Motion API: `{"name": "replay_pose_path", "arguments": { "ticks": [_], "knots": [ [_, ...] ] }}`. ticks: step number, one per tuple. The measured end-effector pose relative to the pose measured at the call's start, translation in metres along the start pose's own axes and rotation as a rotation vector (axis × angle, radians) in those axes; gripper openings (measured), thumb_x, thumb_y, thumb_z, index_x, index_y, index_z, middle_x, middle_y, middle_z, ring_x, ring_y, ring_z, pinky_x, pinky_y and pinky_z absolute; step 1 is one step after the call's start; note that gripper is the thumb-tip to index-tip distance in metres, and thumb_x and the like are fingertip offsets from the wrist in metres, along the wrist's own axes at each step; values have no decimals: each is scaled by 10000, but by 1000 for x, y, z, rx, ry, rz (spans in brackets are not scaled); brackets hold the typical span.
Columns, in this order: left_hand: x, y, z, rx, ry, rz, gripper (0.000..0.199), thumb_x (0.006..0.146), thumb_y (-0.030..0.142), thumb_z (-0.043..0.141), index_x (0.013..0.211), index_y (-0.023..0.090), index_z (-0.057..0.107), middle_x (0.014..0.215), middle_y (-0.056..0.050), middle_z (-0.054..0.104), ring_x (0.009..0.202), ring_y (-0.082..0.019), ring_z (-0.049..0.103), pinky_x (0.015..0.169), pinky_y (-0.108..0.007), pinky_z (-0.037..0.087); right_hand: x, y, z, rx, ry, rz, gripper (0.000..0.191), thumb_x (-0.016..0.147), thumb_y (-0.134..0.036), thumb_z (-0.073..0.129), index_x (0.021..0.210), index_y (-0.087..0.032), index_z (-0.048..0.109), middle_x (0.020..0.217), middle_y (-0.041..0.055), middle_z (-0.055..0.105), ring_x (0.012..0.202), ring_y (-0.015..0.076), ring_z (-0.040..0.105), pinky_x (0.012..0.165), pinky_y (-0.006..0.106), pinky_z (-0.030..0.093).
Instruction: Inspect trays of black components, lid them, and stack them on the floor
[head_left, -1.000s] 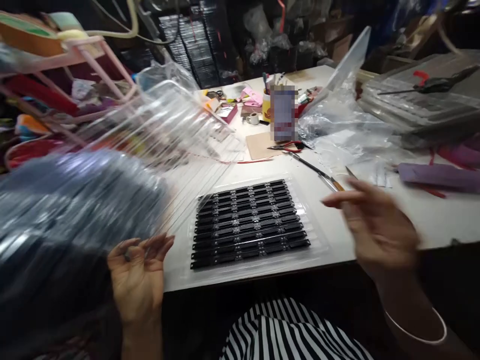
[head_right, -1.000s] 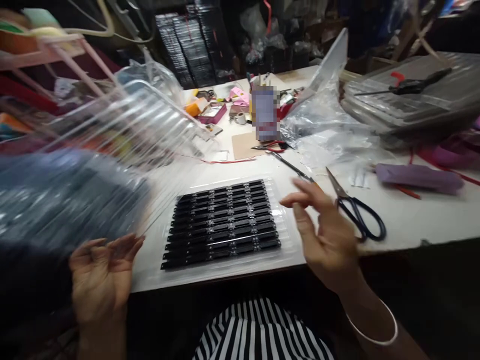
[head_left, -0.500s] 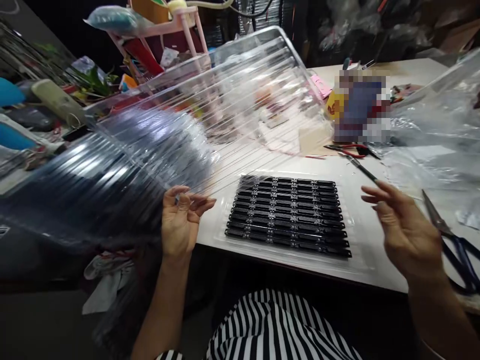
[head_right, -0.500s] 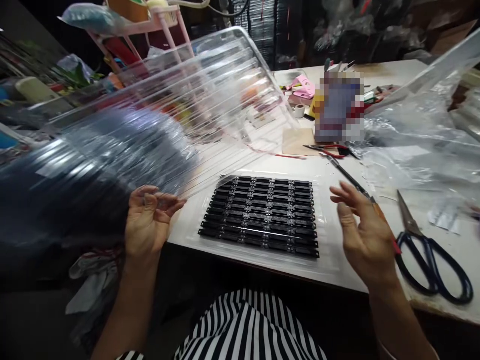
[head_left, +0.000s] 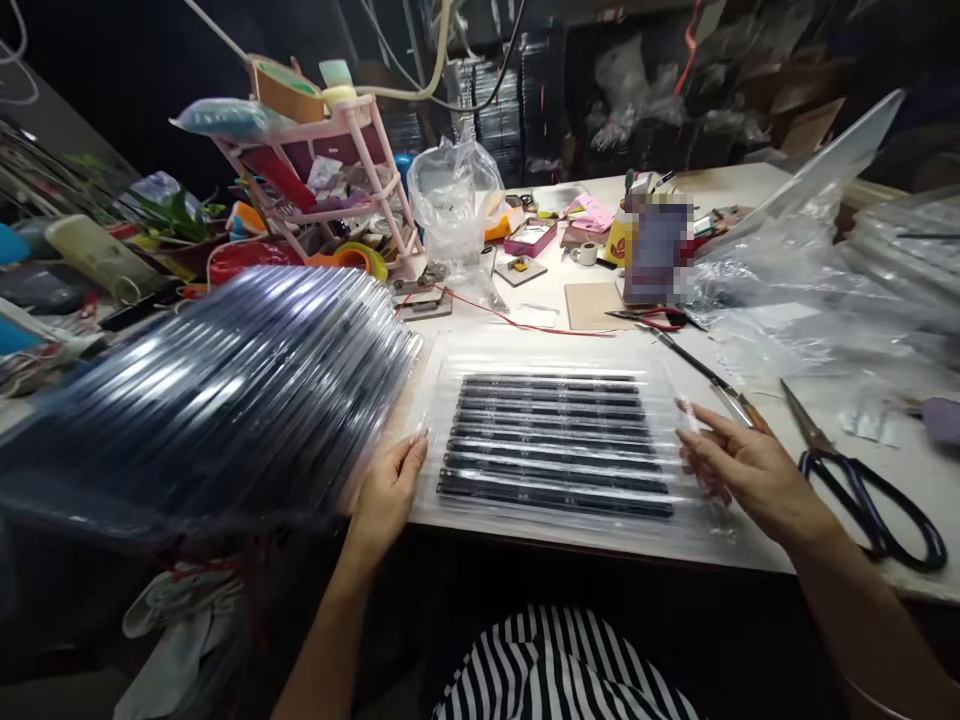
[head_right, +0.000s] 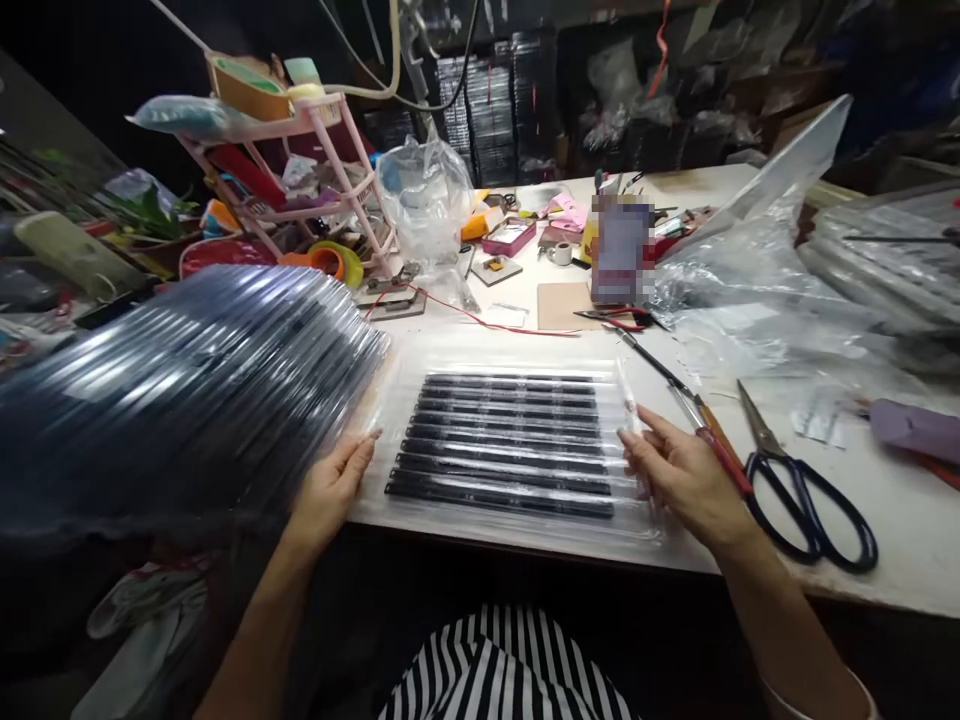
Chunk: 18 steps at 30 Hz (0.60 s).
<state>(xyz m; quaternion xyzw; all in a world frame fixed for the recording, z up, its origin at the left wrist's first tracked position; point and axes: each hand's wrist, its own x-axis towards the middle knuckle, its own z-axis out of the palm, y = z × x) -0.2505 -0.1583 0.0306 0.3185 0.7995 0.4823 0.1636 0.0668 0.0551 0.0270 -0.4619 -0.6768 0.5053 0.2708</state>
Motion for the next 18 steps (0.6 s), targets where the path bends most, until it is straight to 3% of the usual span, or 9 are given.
{"name": "replay_pose_path", "arguments": {
  "ticks": [2,6,10,12,14,16,18],
  "knots": [
    [-2,-3,0,65,1,43,401,727,476,641,1003,194,714,791,-37,637,821,-223,592,736,-335,471,3,8,-2,-253,41,-73,700,801,-597,559,1284,-90,540,564,-13,554,497,163,532,422,273,411],
    [-1,-12,0,238,-83,171,559,805,477,555,1277,178,564,686,13,531,593,-168,520,608,-316,469,10,12,-2,-558,142,-255,719,857,-639,417,1260,-61,561,517,-20,544,471,181,545,472,312,440],
    [12,-15,3,383,-131,287,487,879,451,451,1289,208,552,853,-44,597,779,-204,607,768,-369,496,12,9,2,-787,118,-370,559,928,-535,359,1257,-141,579,578,12,633,529,215,621,513,335,489],
    [21,-11,9,490,-85,350,489,886,460,428,1279,202,561,1068,-109,607,997,-257,598,892,-424,460,13,8,6,-939,127,-442,500,948,-479,346,1220,-154,612,764,85,692,663,250,663,563,358,511],
    [29,-5,20,642,-80,411,507,895,469,408,1297,191,543,1311,-151,526,1215,-318,485,988,-483,386,14,7,12,-1064,167,-534,493,954,-457,345,1217,-139,614,1051,180,665,886,307,657,685,424,518],
    [34,1,32,792,-131,456,531,911,465,383,1338,173,499,1440,-159,427,1335,-353,350,1039,-537,307,16,6,20,-1140,156,-638,516,946,-479,372,1286,-138,557,1300,228,538,1140,366,550,848,518,459],
    [36,5,44,902,-172,500,567,925,462,356,1367,123,458,1455,-183,401,1364,-362,301,1064,-569,243,18,6,30,-1166,40,-711,588,923,-532,405,1358,-143,476,1434,228,408,1311,387,384,962,566,368]
  ]
}}
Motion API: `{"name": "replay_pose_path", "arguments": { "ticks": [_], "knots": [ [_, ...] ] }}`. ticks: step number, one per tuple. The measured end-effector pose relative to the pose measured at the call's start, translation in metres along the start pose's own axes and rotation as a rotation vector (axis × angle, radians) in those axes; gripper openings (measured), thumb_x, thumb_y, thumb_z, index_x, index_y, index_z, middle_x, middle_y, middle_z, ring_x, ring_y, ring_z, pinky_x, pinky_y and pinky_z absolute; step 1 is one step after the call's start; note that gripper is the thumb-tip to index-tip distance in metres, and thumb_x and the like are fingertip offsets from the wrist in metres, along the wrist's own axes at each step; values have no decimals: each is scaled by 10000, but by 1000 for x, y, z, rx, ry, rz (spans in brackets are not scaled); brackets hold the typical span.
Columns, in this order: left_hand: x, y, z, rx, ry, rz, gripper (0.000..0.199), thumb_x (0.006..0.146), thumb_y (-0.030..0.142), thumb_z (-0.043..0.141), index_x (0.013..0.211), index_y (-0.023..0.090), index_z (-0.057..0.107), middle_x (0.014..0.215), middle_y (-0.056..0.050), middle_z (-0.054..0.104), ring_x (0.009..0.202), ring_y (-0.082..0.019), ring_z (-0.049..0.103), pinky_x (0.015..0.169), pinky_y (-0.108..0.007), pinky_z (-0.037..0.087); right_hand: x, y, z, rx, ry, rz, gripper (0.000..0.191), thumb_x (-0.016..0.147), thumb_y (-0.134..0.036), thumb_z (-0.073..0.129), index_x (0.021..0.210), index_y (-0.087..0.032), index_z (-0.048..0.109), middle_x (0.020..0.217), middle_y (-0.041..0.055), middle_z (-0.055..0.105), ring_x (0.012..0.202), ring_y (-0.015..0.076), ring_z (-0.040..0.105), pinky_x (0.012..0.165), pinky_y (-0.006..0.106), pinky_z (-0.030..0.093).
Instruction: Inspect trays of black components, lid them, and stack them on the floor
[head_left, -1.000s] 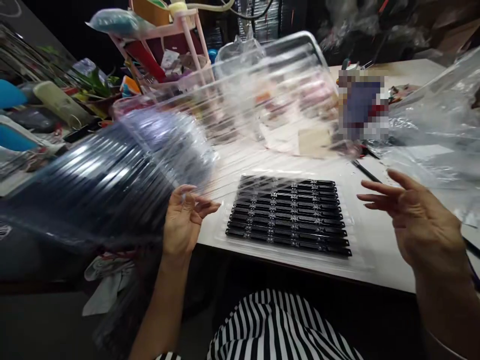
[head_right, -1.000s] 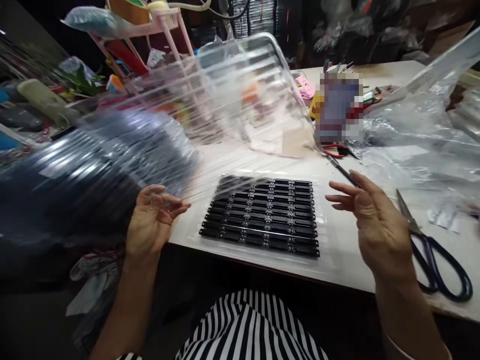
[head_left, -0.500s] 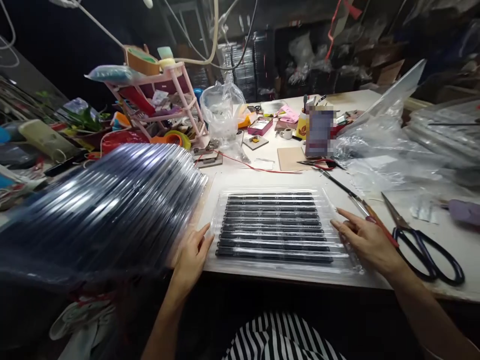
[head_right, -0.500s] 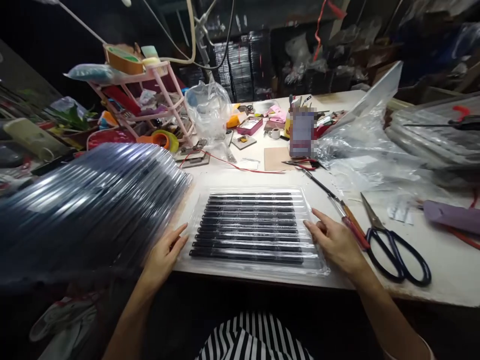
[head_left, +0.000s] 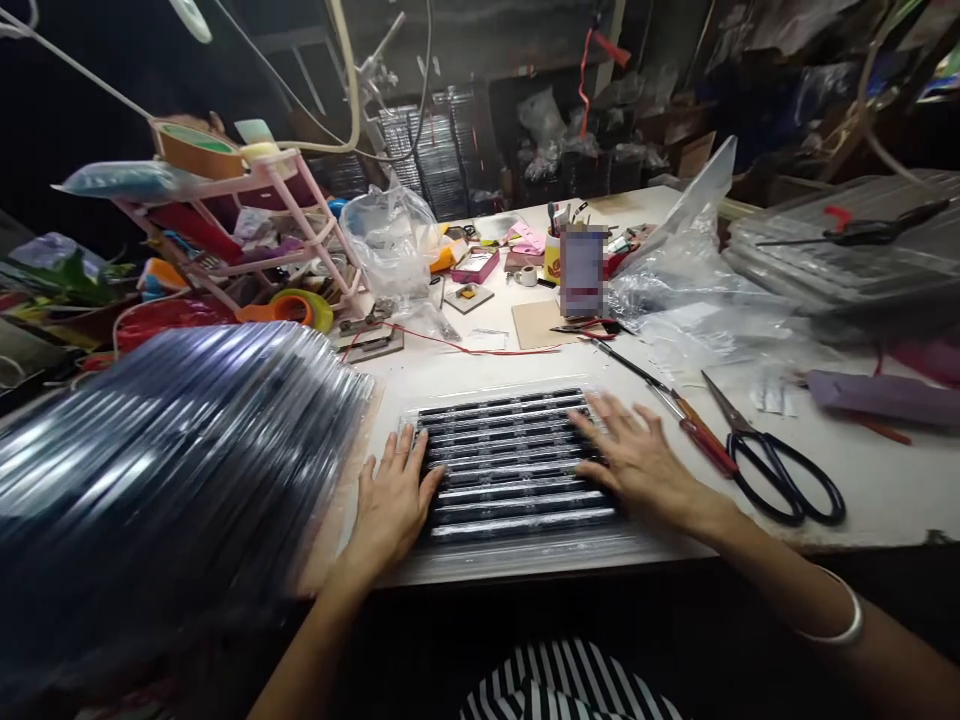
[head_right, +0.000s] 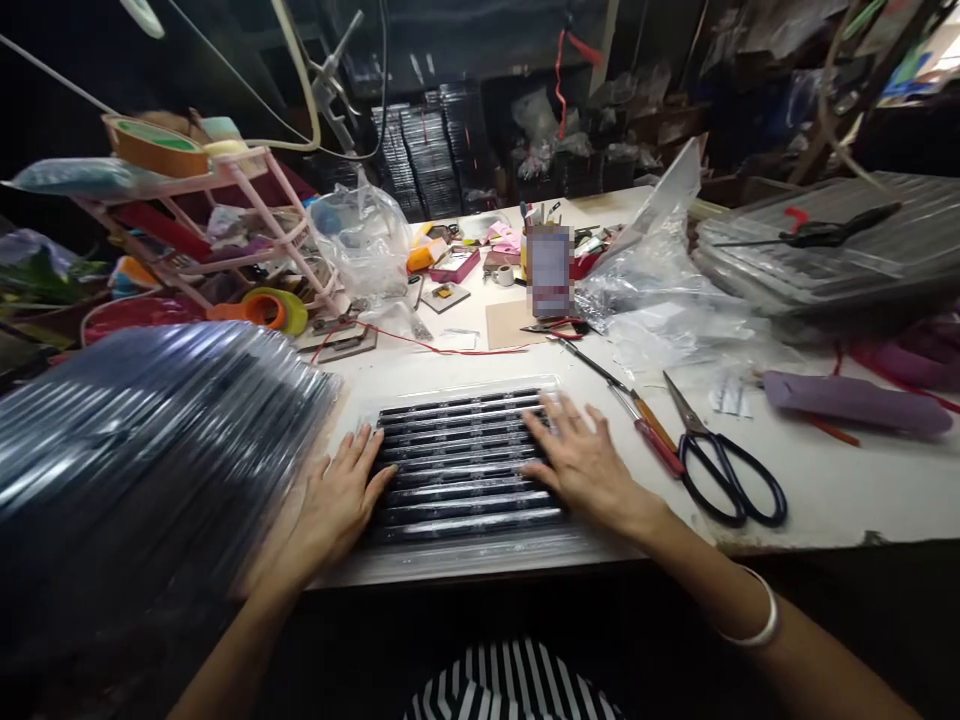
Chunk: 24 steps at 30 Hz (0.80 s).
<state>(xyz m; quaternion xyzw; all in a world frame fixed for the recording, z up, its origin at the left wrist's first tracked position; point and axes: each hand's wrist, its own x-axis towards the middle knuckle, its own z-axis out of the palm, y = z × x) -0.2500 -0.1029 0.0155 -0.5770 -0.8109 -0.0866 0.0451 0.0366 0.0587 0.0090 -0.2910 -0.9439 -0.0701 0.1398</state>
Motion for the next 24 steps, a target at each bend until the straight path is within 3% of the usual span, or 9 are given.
{"name": "replay_pose_path", "arguments": {
  "ticks": [3,6,9,12,17,19,21,24],
  "knots": [
    [3,7,8,98,15,35,631,929,481,319,1369,44,436,1436,-235,393,1357,-373,313,1082,-579,191,5,-8,6,78,-154,-107,683,901,-589,405,1413,-137,395,1496,234,290,1386,389,244,1030,564,303],
    [3,6,14,117,11,36,647,934,476,285,1400,38,386,1482,-228,307,1383,-359,259,1082,-554,219,8,-7,8,159,-227,-107,709,907,-603,370,1449,-148,330,1523,238,184,1410,388,151,1062,588,240],
    [4,5,13,123,-40,15,639,936,463,276,1436,67,326,1527,-192,205,1413,-333,174,1085,-537,233,11,-3,1,224,-298,-98,749,895,-640,339,1469,-161,281,1537,225,105,1420,383,78,1077,612,181],
    [7,6,8,157,-110,20,654,930,472,282,1437,60,320,1523,-194,210,1407,-343,187,1090,-549,208,19,-7,-13,275,-388,-104,832,866,-693,318,1477,-133,245,1541,222,65,1422,382,40,1085,619,145],
    [8,5,4,206,-86,77,665,926,487,274,1430,56,333,1507,-212,246,1400,-346,207,1092,-561,183,38,-32,-21,387,-292,-281,855,866,-689,330,1494,-134,159,1559,157,86,1443,302,22,1128,571,41],
    [8,4,4,190,-91,71,666,930,483,261,1444,61,297,1518,-208,217,1408,-334,186,1085,-567,201,46,-39,-18,429,-357,-345,878,854,-710,325,1488,-120,183,1557,150,113,1444,300,29,1131,565,25],
    [7,4,5,172,-110,64,665,935,477,247,1456,64,264,1529,-197,183,1415,-324,161,1086,-569,203,53,-40,-14,464,-414,-364,884,855,-717,300,1489,-114,176,1556,148,113,1444,296,46,1131,565,25],
    [7,3,7,146,-120,63,670,936,474,248,1463,60,241,1535,-191,168,1419,-316,139,1104,-554,172,62,-37,-7,469,-346,-334,866,864,-712,279,1496,-136,142,1561,131,92,1447,281,45,1129,565,7]
  ]
}}
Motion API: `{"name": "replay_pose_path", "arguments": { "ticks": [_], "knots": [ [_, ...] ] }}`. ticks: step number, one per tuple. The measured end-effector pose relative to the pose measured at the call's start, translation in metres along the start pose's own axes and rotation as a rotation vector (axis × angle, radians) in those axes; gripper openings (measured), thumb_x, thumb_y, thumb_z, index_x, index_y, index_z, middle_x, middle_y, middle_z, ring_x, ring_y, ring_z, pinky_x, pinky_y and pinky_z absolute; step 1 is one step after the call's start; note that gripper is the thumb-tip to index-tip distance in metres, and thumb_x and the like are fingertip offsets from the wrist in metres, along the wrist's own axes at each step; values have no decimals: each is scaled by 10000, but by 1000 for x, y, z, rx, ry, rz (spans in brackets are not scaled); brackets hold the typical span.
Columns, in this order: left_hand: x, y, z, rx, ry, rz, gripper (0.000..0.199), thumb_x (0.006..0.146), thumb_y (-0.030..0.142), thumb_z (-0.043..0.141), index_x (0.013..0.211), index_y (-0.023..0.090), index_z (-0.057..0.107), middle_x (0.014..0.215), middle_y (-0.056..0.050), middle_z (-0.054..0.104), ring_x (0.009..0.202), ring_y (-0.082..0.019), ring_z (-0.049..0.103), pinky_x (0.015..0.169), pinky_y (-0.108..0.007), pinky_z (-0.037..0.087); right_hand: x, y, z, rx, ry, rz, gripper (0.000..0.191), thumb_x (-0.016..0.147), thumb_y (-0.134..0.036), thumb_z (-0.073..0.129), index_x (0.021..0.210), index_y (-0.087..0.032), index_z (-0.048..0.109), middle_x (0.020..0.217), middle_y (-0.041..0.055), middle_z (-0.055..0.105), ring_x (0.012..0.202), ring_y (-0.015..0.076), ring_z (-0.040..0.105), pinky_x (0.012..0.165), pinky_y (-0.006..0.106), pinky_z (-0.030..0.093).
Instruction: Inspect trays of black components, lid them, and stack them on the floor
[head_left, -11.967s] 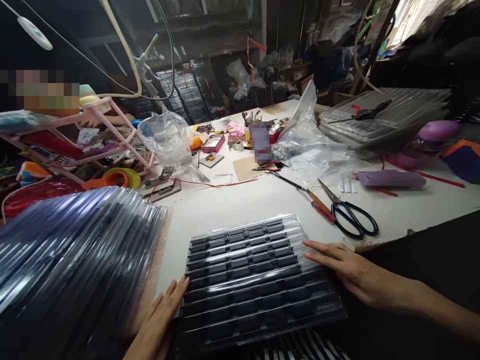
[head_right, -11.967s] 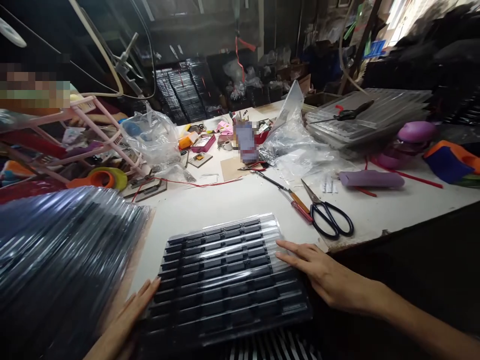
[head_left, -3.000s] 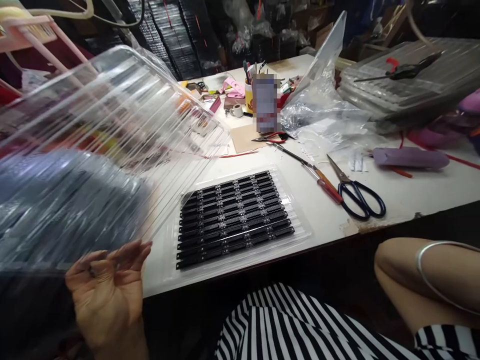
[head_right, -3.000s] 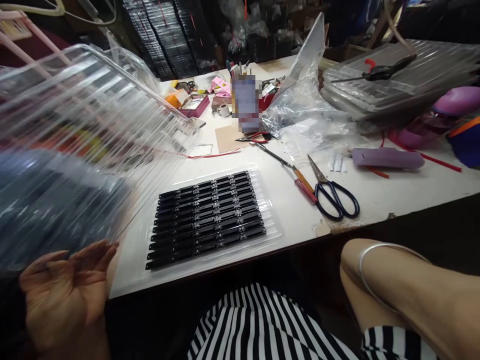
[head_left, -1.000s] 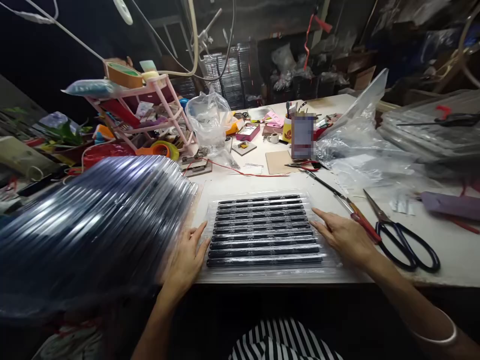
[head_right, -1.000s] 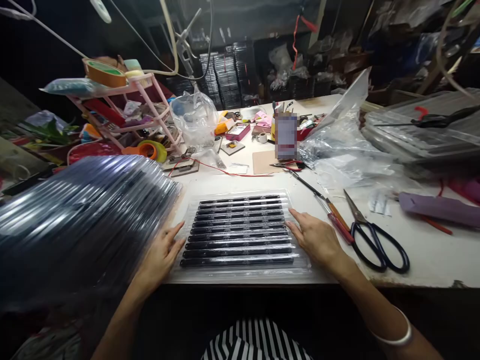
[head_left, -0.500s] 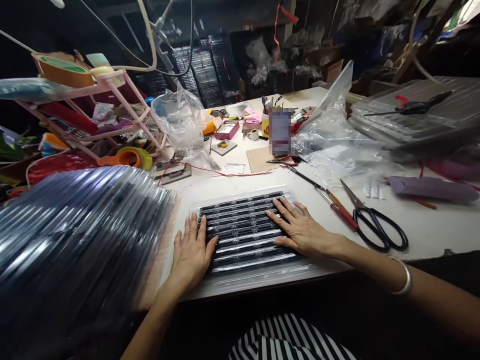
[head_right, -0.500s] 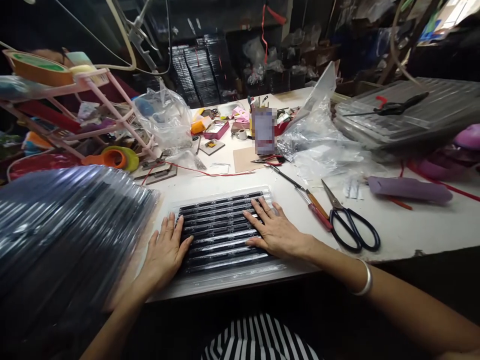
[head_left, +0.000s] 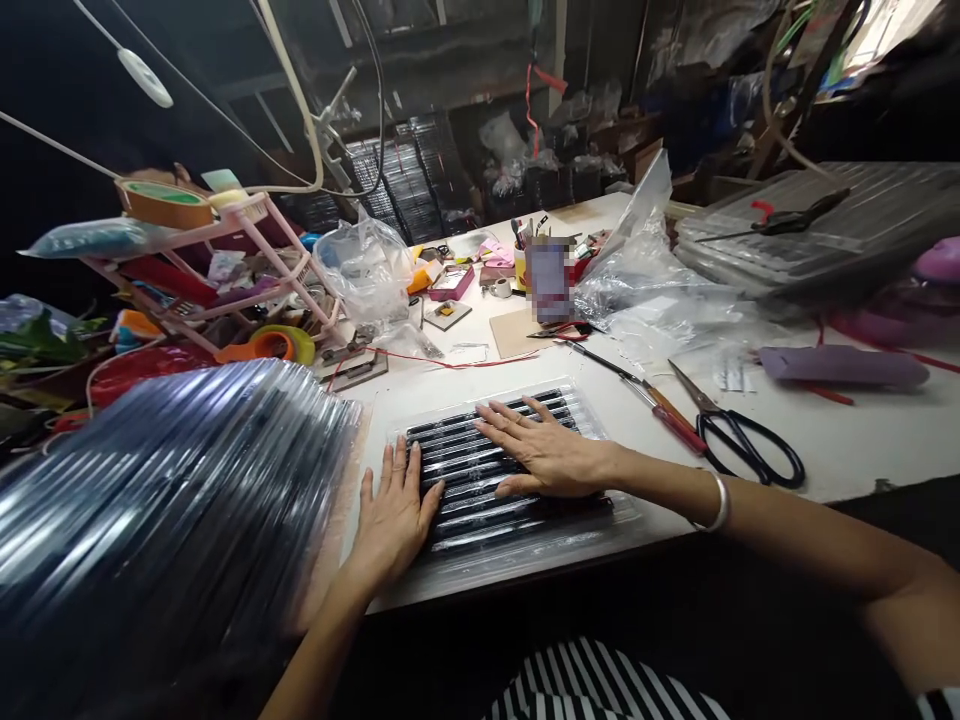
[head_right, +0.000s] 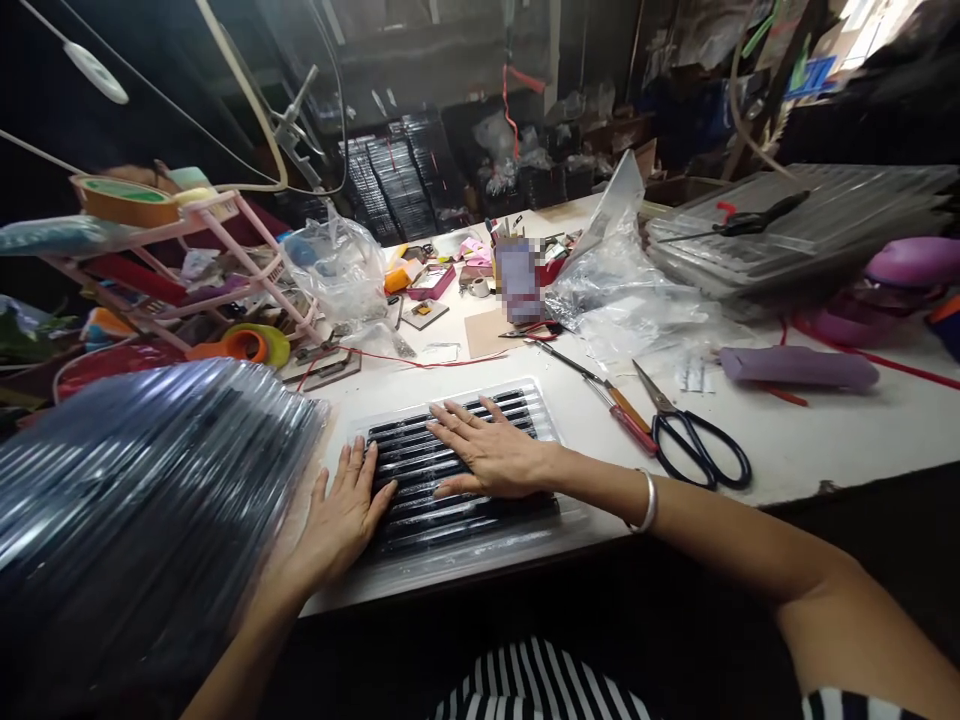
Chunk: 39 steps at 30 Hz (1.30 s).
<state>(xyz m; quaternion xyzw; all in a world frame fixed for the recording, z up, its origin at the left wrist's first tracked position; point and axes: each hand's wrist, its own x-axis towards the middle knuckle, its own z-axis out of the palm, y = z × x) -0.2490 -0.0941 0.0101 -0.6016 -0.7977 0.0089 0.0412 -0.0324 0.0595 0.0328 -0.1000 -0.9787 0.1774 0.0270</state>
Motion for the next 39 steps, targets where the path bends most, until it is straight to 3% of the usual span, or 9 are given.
{"name": "replay_pose_path", "arguments": {
  "ticks": [5,13,19,23,25,29,32,36,39],
  "knots": [
    [8,-11,1,-208,3,32,648,914,453,339,1423,52,335,1513,-217,234,1407,-323,183,1103,-553,192,7,9,10,-45,19,8,875,854,-730,260,1487,-130,183,1559,124,124,1445,283,61,1135,565,18],
    [21,-42,-10,-381,36,150,387,895,286,381,1251,241,526,1370,-100,531,1296,-236,445,1078,-506,297,4,11,16,-95,74,-7,827,870,-702,274,1490,-162,184,1557,119,154,1440,294,100,1134,573,70],
    [31,-37,-14,-363,42,161,246,853,219,458,1046,253,607,1316,-93,555,1181,-271,533,1120,-562,130,5,10,18,-101,82,10,837,869,-707,258,1484,-142,206,1553,134,165,1439,303,98,1130,584,57],
    [36,-41,-26,-404,-12,198,253,864,292,475,1071,257,616,1242,-69,597,1106,-236,582,1044,-427,363,4,10,18,-95,71,28,850,865,-717,239,1480,-132,218,1551,146,150,1439,308,97,1123,599,46],
    [36,-39,-27,-429,-8,191,358,908,361,409,1211,244,559,1269,-80,588,1164,-222,553,1009,-382,406,4,10,18,-90,69,20,844,866,-717,235,1480,-139,222,1553,141,142,1440,304,90,1123,597,43],
    [39,-23,-10,-374,37,75,572,928,477,347,1422,189,352,1488,-147,362,1390,-290,274,1106,-529,210,6,10,19,-85,74,10,836,868,-715,230,1484,-149,214,1556,134,133,1442,297,77,1125,592,40],
    [43,-16,3,-320,-43,53,658,915,524,361,1470,188,251,1556,-133,175,1428,-297,119,1112,-561,153,8,9,17,-88,74,14,838,867,-716,230,1481,-146,224,1553,135,148,1441,300,79,1124,594,52],
    [27,-35,0,-364,-103,112,648,928,489,350,1471,150,248,1549,-132,174,1423,-271,106,1118,-484,224,-6,14,13,-114,83,70,778,885,-687,258,1472,-177,270,1552,126,169,1434,327,87,1118,599,103],
    [-8,-51,-1,-495,-74,120,576,953,446,315,1482,238,221,1558,-70,171,1409,-232,181,1114,-419,264,-35,23,14,-172,99,203,673,924,-608,305,1461,-203,310,1549,133,173,1425,357,98,1100,604,160]
  ]
}}
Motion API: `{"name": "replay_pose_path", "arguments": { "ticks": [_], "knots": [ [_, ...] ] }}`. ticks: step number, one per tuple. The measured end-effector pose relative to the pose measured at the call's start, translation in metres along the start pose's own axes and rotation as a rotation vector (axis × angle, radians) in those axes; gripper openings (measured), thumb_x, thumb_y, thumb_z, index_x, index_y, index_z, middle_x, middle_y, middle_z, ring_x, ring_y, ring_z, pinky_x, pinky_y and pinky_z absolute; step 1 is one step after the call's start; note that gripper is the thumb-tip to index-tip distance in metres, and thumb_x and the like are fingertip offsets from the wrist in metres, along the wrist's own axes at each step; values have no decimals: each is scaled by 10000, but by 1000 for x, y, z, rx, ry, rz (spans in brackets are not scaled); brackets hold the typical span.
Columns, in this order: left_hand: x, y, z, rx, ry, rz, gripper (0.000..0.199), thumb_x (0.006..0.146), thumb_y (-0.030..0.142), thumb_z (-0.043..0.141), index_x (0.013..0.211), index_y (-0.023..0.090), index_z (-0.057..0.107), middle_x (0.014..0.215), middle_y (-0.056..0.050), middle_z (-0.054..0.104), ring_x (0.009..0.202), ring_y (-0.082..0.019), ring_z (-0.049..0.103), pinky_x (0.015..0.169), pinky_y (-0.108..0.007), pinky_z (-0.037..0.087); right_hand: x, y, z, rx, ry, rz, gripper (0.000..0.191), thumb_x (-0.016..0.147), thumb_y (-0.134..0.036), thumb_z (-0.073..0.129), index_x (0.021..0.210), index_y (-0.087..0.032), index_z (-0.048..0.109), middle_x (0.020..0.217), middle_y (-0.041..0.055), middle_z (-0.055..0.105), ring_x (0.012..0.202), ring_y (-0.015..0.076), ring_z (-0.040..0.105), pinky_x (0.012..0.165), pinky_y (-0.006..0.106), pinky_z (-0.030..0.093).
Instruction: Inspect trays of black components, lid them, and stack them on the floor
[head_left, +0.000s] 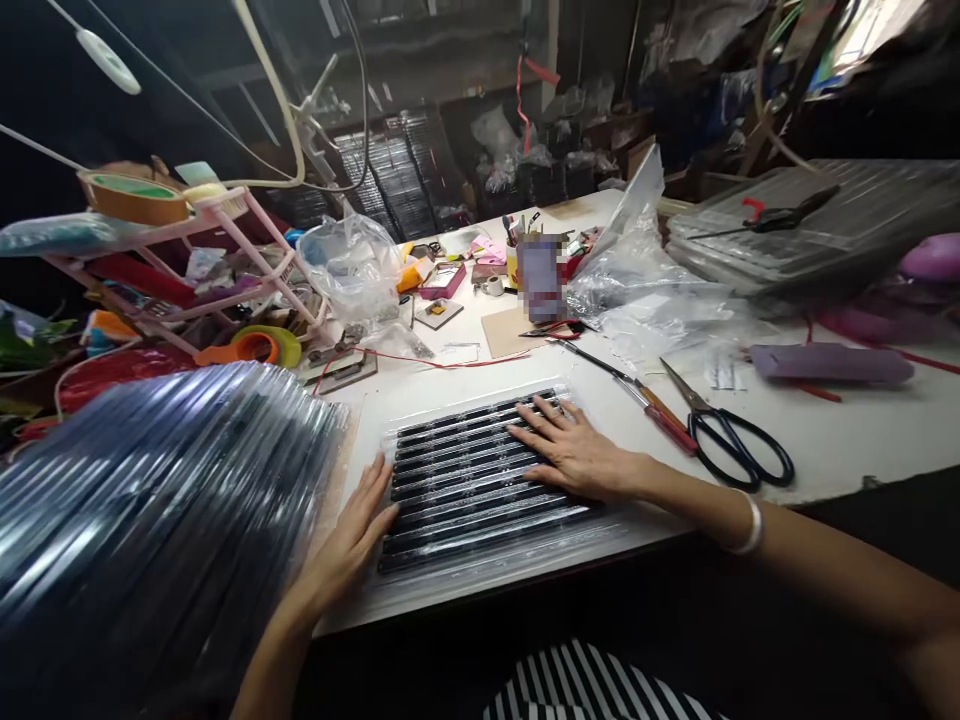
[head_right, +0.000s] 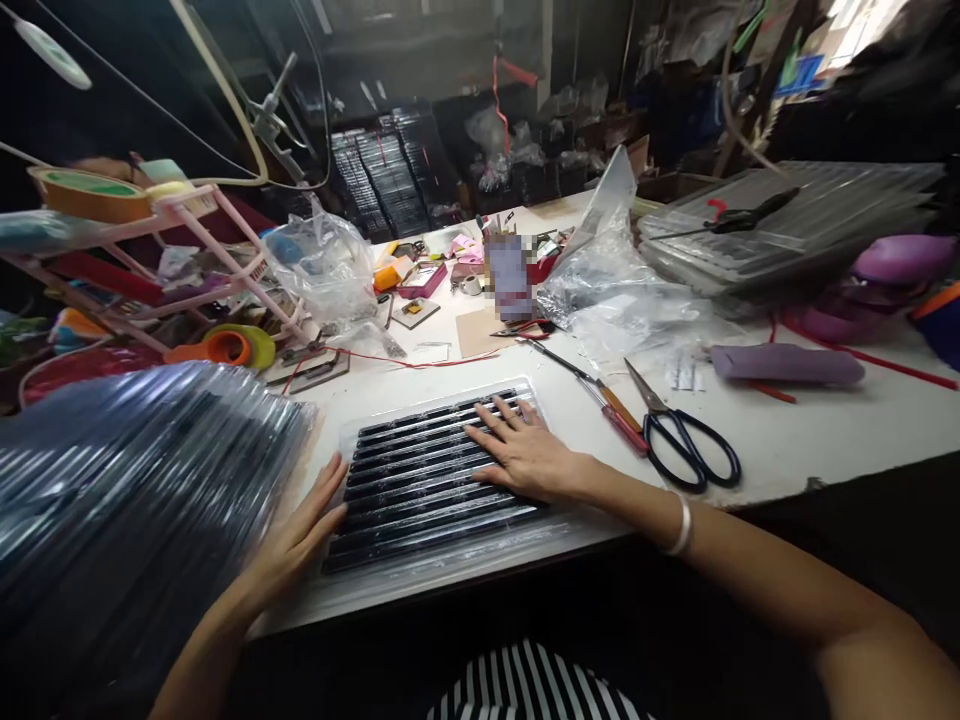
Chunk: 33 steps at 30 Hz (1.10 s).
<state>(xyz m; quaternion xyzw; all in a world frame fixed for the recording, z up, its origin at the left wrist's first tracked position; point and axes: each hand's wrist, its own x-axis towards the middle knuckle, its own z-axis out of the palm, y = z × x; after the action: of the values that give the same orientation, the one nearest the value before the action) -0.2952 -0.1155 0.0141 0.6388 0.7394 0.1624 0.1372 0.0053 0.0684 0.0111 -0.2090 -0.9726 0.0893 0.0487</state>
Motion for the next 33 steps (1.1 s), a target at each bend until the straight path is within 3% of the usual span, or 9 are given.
{"name": "replay_pose_path", "arguments": {
  "ticks": [3,6,11,17,23,26,29,31,33],
  "knots": [
    [-32,4,12,-48,96,-20,530,968,384,300,1482,289,206,1554,-37,210,1399,-201,240,1130,-418,236,-26,9,5,-91,43,132,578,958,-496,338,1455,-202,328,1546,145,187,1420,361,130,1090,584,205],
    [-43,20,25,46,167,-112,510,980,331,219,1478,225,232,1537,-84,256,1404,-211,241,1132,-490,195,-35,12,12,-155,100,157,540,964,-441,342,1441,-191,362,1537,147,232,1411,370,170,1075,573,240],
    [-37,34,17,229,24,-217,522,979,334,212,1475,174,235,1544,-94,223,1412,-240,219,1118,-524,183,-33,12,18,-192,187,98,518,968,-432,303,1412,-189,415,1515,135,307,1397,361,234,1053,555,283],
    [-32,31,1,209,-43,-143,522,965,404,280,1457,232,292,1534,-85,266,1403,-231,247,1108,-491,224,-35,13,17,-218,204,92,523,968,-445,290,1401,-190,432,1507,130,326,1389,354,259,1048,540,301],
    [-23,32,17,153,37,-140,588,946,448,326,1476,206,245,1555,-111,166,1423,-304,112,1102,-587,142,-34,11,13,-195,177,113,510,964,-430,337,1411,-199,418,1516,128,307,1393,358,249,1056,553,288],
    [-21,29,24,68,103,-98,572,928,457,372,1444,212,330,1539,-101,233,1407,-283,203,1110,-541,197,-33,8,14,-151,197,119,498,955,-419,380,1405,-209,427,1513,122,316,1393,357,251,1059,562,287],
    [-27,27,28,9,219,-70,531,959,396,285,1396,121,407,1506,-141,314,1377,-221,303,1113,-425,270,-39,4,17,-104,301,186,450,945,-367,413,1329,-160,522,1459,145,409,1373,360,299,1056,559,312],
    [-39,28,27,-29,295,-58,512,969,354,253,1362,93,451,1462,-154,393,1346,-205,364,1106,-395,294,-51,4,19,-77,377,223,413,941,-269,390,1272,-92,563,1388,183,491,1338,343,374,1052,533,350],
    [-59,26,21,-115,314,-16,455,949,341,355,1336,147,499,1425,-116,455,1307,-210,419,1084,-382,333,-71,5,16,-48,376,183,423,908,-139,355,1273,-54,551,1359,197,517,1318,308,415,1057,498,374]
  ]
}}
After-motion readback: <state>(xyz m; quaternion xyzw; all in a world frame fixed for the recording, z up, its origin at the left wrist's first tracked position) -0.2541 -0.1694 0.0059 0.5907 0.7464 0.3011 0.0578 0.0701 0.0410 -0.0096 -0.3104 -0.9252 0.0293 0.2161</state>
